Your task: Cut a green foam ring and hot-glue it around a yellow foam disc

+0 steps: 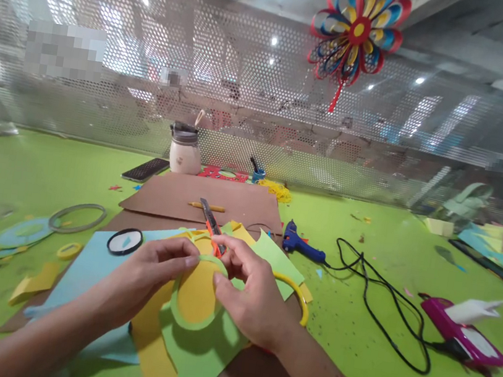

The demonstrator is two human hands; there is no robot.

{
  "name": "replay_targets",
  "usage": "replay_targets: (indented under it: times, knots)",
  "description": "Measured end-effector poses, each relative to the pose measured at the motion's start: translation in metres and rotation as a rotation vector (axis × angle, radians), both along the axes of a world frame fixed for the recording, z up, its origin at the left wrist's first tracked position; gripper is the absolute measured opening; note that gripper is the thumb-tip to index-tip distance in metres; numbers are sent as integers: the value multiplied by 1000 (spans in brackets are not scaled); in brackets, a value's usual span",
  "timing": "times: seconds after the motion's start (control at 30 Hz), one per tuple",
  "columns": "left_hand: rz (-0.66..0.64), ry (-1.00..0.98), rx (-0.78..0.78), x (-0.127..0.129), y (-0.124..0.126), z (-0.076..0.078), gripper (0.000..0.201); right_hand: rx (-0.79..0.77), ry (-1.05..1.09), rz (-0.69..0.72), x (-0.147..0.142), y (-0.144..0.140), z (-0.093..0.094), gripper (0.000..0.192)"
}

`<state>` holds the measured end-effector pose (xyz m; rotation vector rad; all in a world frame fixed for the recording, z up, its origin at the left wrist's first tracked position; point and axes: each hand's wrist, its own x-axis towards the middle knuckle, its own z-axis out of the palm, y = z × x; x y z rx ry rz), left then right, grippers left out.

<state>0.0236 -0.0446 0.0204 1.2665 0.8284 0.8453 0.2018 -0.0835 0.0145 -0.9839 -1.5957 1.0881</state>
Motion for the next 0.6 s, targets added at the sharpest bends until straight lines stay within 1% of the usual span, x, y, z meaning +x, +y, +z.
replay_targets:
  times: [0.23, 0.37, 0.5, 0.6]
  knots:
    - [-32, -6, -1, -1, 3, -3, 17, 13, -37, -44, 0, 1, 0, 41]
    - [0, 12, -27, -2, 2, -4, 14, 11, -52, -57, -2, 2, -2, 40]
    - [-45, -107, -103, -3, 0, -2, 18, 27, -77, -69, -3, 1, -4, 40]
    - [-58, -120, -90, -3, 0, -2, 21, 41, -98, -81, -3, 1, -5, 40]
